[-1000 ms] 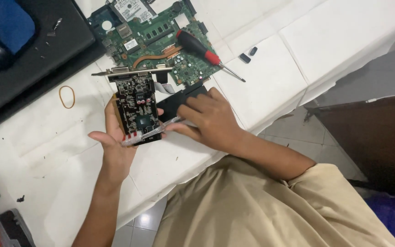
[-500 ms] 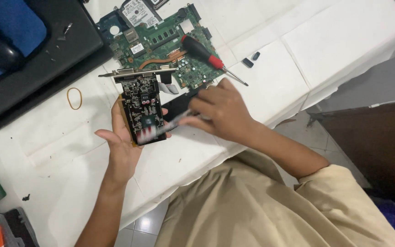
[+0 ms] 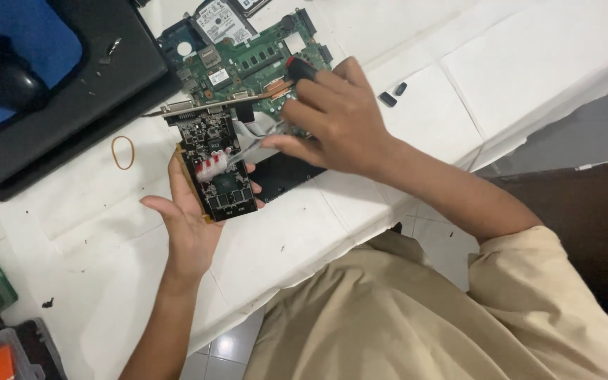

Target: The person is disassembling a graphics card and cleaning it with a brush on a repair bench.

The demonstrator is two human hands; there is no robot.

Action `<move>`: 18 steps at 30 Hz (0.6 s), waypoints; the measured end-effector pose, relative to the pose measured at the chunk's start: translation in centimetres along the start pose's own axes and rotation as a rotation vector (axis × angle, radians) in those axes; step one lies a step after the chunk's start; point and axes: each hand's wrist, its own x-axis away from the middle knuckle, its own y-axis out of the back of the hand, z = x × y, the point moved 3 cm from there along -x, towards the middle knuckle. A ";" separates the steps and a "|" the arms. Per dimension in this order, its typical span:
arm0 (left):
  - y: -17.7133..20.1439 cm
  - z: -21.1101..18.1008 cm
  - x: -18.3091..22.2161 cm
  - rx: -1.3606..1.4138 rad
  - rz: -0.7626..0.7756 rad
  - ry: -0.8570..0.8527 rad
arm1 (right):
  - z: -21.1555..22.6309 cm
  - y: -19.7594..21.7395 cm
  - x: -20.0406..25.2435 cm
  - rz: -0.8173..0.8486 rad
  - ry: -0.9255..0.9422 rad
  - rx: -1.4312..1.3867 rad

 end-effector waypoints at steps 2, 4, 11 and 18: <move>0.4 0.0 0.1 -0.054 0.018 -0.071 | 1.2 -1.0 -0.3 -0.010 0.107 -0.027; -0.3 -0.8 0.2 -0.128 0.064 -0.135 | 0.2 -1.6 -0.8 -0.036 0.139 0.011; -0.8 -0.6 -0.5 -0.224 0.052 -0.103 | 0.2 -1.7 -1.8 -0.086 0.329 0.012; -1.1 -0.8 -0.9 -0.110 0.197 -0.083 | -1.7 -2.1 -0.5 -0.164 0.130 0.188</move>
